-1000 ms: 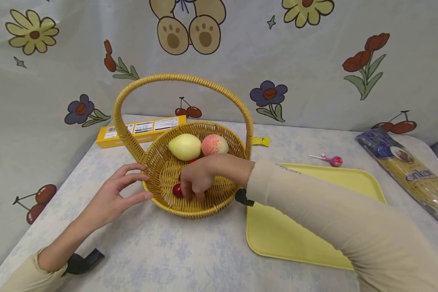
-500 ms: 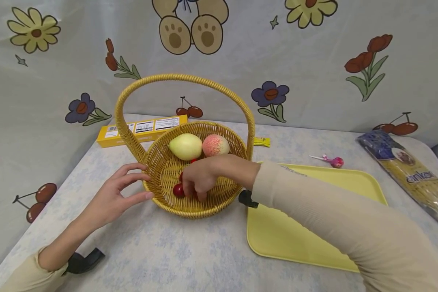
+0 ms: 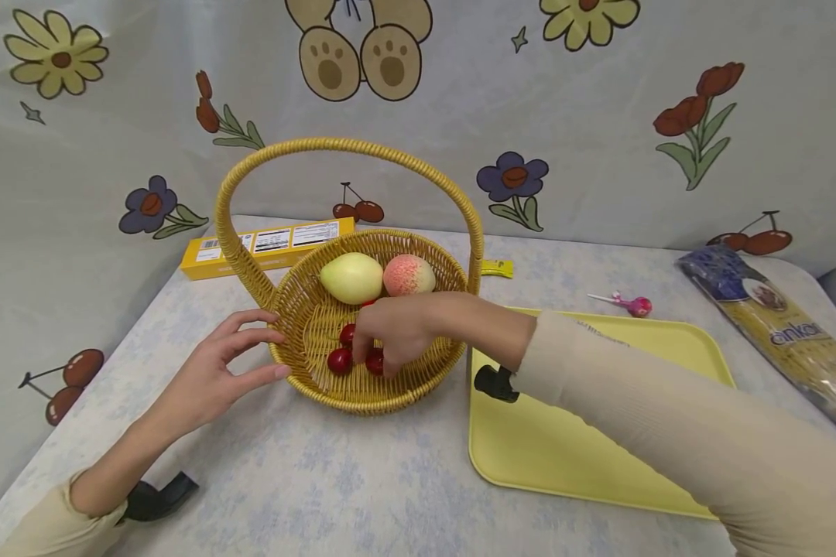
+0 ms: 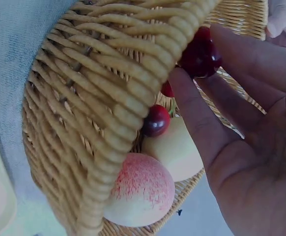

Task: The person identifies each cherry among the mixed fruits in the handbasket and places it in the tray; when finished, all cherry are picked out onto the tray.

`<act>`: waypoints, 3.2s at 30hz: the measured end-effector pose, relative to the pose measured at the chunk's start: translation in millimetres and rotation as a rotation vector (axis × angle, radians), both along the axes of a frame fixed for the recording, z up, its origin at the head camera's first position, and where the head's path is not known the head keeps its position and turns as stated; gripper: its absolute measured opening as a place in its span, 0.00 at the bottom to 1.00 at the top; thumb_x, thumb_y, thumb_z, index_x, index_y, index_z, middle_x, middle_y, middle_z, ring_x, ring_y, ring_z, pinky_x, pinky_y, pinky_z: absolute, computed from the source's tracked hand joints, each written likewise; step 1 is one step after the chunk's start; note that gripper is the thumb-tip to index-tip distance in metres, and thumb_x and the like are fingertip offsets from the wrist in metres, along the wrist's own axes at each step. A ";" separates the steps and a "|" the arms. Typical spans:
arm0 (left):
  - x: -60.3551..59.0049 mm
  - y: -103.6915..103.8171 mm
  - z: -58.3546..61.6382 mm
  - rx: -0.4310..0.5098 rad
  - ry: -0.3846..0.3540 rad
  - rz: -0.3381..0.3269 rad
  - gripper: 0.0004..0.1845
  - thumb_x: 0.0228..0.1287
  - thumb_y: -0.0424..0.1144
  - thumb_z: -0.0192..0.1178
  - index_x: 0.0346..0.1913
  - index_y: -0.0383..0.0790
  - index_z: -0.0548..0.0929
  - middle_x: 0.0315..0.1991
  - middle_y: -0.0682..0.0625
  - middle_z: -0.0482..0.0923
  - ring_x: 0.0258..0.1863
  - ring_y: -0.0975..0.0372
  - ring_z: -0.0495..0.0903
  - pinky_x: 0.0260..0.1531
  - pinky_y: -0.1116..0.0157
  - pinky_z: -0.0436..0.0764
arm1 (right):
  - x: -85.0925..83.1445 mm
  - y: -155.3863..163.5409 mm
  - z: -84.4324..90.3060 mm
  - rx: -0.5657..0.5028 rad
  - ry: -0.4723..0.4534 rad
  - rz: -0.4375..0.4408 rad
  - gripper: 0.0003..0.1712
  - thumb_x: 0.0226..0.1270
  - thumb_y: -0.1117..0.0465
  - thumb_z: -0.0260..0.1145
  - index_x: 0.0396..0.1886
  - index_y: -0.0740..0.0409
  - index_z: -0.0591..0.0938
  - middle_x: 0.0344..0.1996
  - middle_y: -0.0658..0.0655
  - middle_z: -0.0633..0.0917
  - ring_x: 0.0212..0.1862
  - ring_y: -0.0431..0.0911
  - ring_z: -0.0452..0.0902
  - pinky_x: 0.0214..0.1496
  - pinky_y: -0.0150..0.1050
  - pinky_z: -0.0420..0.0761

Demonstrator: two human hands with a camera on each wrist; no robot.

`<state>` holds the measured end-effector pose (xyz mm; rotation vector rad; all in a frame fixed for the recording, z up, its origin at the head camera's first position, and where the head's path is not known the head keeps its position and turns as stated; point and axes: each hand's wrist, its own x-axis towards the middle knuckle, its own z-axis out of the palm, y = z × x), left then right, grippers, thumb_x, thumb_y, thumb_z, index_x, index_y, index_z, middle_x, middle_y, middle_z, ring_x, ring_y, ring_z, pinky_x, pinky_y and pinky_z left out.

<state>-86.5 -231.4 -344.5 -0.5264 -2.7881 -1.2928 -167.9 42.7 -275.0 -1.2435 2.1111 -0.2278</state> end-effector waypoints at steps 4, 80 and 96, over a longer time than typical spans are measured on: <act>-0.4 0.1 0.4 -0.003 -0.004 0.003 0.19 0.58 0.44 0.73 0.49 0.38 0.84 0.62 0.46 0.70 0.66 0.53 0.65 0.61 0.43 0.66 | 2.8 9.0 3.1 -0.080 0.008 -0.009 0.20 0.63 0.70 0.67 0.55 0.57 0.84 0.51 0.49 0.83 0.53 0.44 0.75 0.56 0.40 0.75; -1.0 2.7 0.4 0.005 -0.055 0.019 0.20 0.58 0.45 0.73 0.49 0.38 0.84 0.63 0.47 0.68 0.67 0.51 0.63 0.62 0.40 0.64 | 64.1 253.7 -76.6 -0.271 0.341 -0.672 0.20 0.54 0.73 0.74 0.47 0.59 0.84 0.43 0.50 0.83 0.42 0.40 0.77 0.41 0.39 0.83; 0.8 1.3 0.5 0.003 -0.054 0.021 0.20 0.58 0.45 0.73 0.49 0.39 0.84 0.63 0.49 0.68 0.68 0.51 0.63 0.62 0.39 0.63 | 61.3 250.0 -75.4 -0.289 0.347 -0.678 0.18 0.54 0.72 0.75 0.46 0.61 0.84 0.44 0.55 0.84 0.45 0.52 0.81 0.40 0.45 0.84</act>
